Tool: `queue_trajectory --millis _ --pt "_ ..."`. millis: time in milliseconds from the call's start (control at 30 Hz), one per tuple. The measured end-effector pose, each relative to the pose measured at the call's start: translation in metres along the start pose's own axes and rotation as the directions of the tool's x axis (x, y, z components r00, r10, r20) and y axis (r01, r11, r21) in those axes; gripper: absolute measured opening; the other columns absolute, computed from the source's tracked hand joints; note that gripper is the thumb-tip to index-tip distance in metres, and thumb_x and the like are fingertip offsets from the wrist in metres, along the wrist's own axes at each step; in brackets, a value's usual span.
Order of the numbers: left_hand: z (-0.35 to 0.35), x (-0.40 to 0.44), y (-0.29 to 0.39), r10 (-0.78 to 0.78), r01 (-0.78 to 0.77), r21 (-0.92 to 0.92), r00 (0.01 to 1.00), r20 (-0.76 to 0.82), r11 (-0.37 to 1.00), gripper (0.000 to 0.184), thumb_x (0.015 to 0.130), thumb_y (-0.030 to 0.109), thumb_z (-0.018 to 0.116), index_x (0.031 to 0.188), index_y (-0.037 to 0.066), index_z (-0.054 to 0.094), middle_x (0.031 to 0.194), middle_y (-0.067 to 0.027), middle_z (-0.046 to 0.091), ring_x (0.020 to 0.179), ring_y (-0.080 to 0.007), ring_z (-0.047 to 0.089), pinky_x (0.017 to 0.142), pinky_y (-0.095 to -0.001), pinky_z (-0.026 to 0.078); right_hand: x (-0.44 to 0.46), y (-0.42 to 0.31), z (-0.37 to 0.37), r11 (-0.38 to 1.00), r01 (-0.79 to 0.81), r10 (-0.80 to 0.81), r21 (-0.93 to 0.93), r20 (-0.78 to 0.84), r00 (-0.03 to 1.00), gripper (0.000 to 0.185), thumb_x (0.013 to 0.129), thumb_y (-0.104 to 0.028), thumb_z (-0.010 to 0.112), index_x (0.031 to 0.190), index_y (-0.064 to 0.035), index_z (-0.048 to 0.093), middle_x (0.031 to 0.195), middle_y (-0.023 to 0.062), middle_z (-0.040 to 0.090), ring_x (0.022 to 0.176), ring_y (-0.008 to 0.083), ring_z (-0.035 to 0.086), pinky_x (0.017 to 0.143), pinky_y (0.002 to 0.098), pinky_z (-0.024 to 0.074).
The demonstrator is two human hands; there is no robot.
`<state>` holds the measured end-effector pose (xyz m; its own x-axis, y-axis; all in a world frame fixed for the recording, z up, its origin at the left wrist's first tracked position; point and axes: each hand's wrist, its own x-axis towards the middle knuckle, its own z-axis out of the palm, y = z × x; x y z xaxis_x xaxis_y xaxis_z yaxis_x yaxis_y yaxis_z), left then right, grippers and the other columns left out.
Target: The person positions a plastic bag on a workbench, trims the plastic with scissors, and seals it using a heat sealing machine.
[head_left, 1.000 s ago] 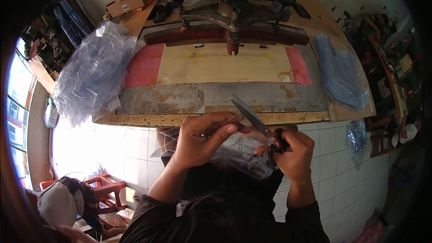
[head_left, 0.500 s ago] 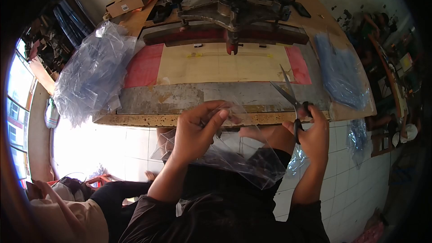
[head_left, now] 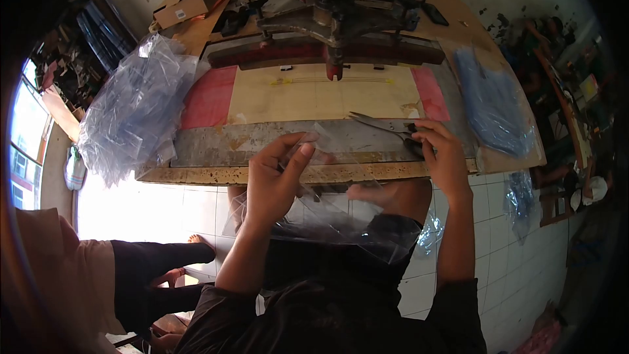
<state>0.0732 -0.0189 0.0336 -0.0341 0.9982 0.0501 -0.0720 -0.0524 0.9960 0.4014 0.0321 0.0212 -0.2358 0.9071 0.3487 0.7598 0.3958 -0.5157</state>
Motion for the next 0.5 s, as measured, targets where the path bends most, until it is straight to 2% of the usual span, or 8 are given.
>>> queue_trajectory --millis 67,133,200,233,333,400,433,500 --pt "0.0 0.001 0.0 0.033 -0.034 -0.013 0.999 -0.036 0.999 0.035 0.108 0.025 0.066 0.125 -0.006 0.067 0.096 -0.0141 0.08 0.066 -0.0124 0.074 0.05 -0.0205 0.054 -0.003 -0.018 0.0 0.979 0.088 -0.064 0.186 -0.132 0.989 0.017 0.097 0.004 0.064 0.112 0.0018 0.073 0.123 0.014 0.074 0.108 0.0305 0.073 0.091 0.0391 0.0577" --pt "-0.004 0.002 -0.002 0.062 -0.064 -0.024 0.995 -0.073 0.998 0.034 0.109 0.024 0.066 0.126 -0.004 0.067 0.096 -0.0134 0.08 0.064 -0.0099 0.072 0.05 -0.0185 0.051 -0.018 -0.043 -0.011 0.962 0.134 -0.105 0.237 -0.133 0.986 0.017 0.099 -0.003 0.068 0.115 0.0 0.073 0.118 0.0146 0.075 0.108 0.0255 0.073 0.092 0.0376 0.0571" --pt "-0.015 0.003 -0.003 0.06 -0.034 0.155 0.984 -0.168 0.987 0.03 0.109 0.023 0.064 0.125 -0.002 0.068 0.098 -0.0113 0.081 0.062 -0.0034 0.065 0.05 -0.0162 0.044 -0.037 -0.056 -0.017 0.847 -0.034 -0.047 0.53 0.139 0.989 0.026 0.095 -0.011 0.078 0.119 -0.0029 0.073 0.13 0.0168 0.07 0.115 0.0251 0.071 0.097 0.0389 0.0564" --pt "-0.014 0.005 -0.003 0.125 -0.113 0.065 0.965 -0.23 0.991 0.034 0.109 0.025 0.066 0.126 -0.004 0.068 0.098 -0.01 0.081 0.056 0.0006 0.054 0.046 -0.0163 0.043 -0.045 -0.06 -0.017 0.791 -0.11 -0.038 0.602 0.229 0.973 0.03 0.093 -0.013 0.082 0.121 -0.0039 0.073 0.134 0.0175 0.068 0.117 0.025 0.07 0.099 0.0393 0.0562" --pt "-0.032 0.008 -0.001 0.142 -0.158 -0.014 0.924 -0.356 0.987 0.032 0.11 0.025 0.064 0.125 -0.002 0.068 0.097 -0.0096 0.081 0.054 0.0018 0.049 0.045 -0.0166 0.041 -0.061 -0.055 -0.009 0.765 0.177 -0.326 0.619 0.135 0.936 0.053 0.082 -0.022 0.095 0.128 -0.0079 0.073 0.152 0.0176 0.054 0.127 0.0271 0.065 0.101 0.0418 0.0567" --pt "-0.04 0.009 -0.004 0.147 -0.159 0.002 0.907 -0.394 0.987 0.03 0.111 0.024 0.061 0.126 -0.001 0.069 0.1 -0.0093 0.08 0.054 0.0023 0.047 0.045 -0.0162 0.04 -0.076 -0.042 0.001 0.801 0.175 -0.29 0.572 0.116 0.95 0.074 0.068 -0.029 0.104 0.13 -0.0059 0.071 0.155 0.0186 0.049 0.135 0.0337 0.06 0.11 0.0469 0.0492" --pt "-0.042 0.01 -0.008 0.122 -0.165 -0.068 0.9 -0.419 0.984 0.031 0.111 0.024 0.061 0.128 -0.001 0.068 0.102 -0.0097 0.08 0.054 0.0023 0.048 0.045 -0.0163 0.039 -0.08 -0.039 0.006 0.803 0.175 -0.289 0.57 0.115 0.95 0.074 0.068 -0.029 0.104 0.13 -0.0059 0.071 0.155 0.0186 0.049 0.135 0.0337 0.06 0.11 0.0469 0.0492" --pt "-0.041 0.008 -0.011 0.095 -0.171 -0.139 0.896 -0.434 0.975 0.031 0.111 0.023 0.06 0.13 -0.001 0.067 0.105 -0.0102 0.079 0.055 0.0022 0.048 0.044 -0.0164 0.039 -0.086 -0.038 0.013 0.782 0.055 -0.115 0.621 0.058 0.992 0.068 0.07 -0.028 0.102 0.126 -0.0034 0.073 0.144 0.0176 0.057 0.128 0.0307 0.064 0.103 0.0421 0.0542"
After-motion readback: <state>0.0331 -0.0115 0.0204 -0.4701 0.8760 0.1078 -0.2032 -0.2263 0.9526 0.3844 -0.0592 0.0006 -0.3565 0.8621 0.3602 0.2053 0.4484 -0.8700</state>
